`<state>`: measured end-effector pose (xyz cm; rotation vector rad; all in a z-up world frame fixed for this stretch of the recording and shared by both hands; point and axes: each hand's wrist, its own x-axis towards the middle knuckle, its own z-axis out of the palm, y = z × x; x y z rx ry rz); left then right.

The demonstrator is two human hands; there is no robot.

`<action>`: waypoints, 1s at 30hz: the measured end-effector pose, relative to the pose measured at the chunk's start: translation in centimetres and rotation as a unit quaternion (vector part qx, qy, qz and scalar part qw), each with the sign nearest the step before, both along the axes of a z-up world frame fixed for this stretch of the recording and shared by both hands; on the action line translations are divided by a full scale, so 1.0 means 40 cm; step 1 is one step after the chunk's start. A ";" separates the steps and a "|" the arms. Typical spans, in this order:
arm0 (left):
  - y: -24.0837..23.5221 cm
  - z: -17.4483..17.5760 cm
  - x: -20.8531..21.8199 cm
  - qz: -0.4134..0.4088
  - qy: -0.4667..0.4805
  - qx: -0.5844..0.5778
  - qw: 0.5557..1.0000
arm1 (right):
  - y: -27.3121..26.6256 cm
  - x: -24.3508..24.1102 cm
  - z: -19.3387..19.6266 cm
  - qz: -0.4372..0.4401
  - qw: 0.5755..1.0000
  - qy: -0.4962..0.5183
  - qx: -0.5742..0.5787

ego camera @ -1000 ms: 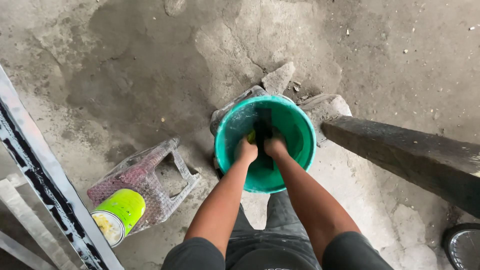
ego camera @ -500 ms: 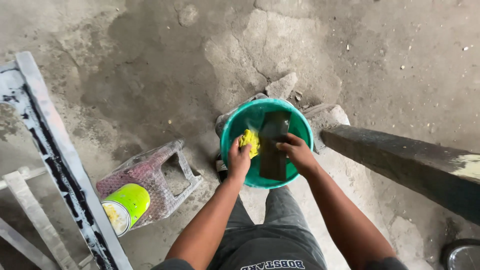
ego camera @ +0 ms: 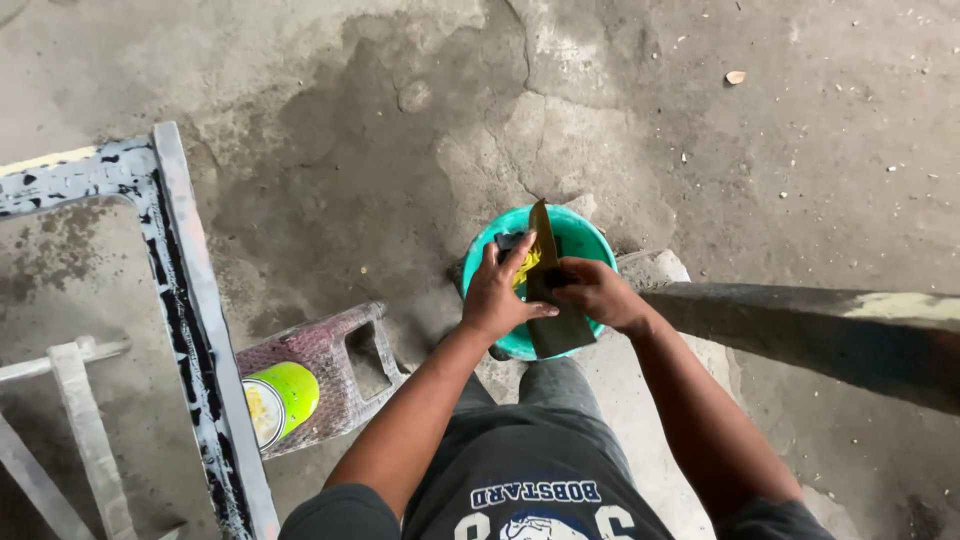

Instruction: The person sands the surface of a white car door using a sanding block and a yellow cloth. They move along the door's edge and flat areas, occasionally dipping the cloth into a green bucket of water to clean it before resuming sanding.

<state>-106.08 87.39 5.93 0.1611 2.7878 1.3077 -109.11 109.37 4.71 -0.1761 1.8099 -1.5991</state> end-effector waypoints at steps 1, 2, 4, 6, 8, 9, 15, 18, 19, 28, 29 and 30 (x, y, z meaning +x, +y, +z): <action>0.001 0.017 0.002 -0.003 0.003 0.000 1.000 | 0.001 0.004 0.009 -0.003 1.000 0.003 0.000; 0.003 0.033 0.002 -0.019 0.017 -0.024 0.999 | 0.002 0.007 0.017 0.010 1.000 0.020 0.013; 0.014 0.055 0.007 -0.040 0.033 -0.046 0.998 | 0.010 0.017 0.028 0.016 0.999 0.037 0.028; 0.026 0.065 0.013 -0.047 0.053 -0.072 0.995 | 0.017 0.024 0.029 -0.002 0.998 0.027 0.054; 0.035 0.040 0.016 -0.038 0.035 -0.076 0.996 | 0.015 0.029 0.031 0.000 0.997 0.051 0.057; 0.039 0.026 0.018 -0.027 0.014 -0.081 0.996 | 0.013 0.030 0.029 0.005 0.996 0.071 0.059; 0.042 -0.024 0.025 0.047 -0.085 -0.059 0.994 | -0.007 0.041 -0.084 -0.081 0.996 0.031 0.014; 0.028 -0.141 0.046 0.074 -0.107 -0.043 0.991 | -0.011 0.052 -0.167 -0.135 0.990 -0.011 0.033; 0.023 -0.144 0.049 0.076 -0.110 -0.044 0.990 | -0.010 0.055 -0.173 -0.133 0.990 -0.014 0.033; 0.028 0.049 0.041 0.028 -0.083 -0.079 0.993 | -0.017 0.044 -0.073 -0.121 0.989 -0.060 -0.055; 0.033 0.037 0.039 0.022 -0.056 -0.072 0.996 | -0.023 0.034 -0.054 -0.110 0.989 -0.034 -0.089; 0.038 0.025 0.037 0.016 -0.029 -0.065 0.997 | -0.028 0.023 -0.035 -0.098 0.988 -0.007 -0.123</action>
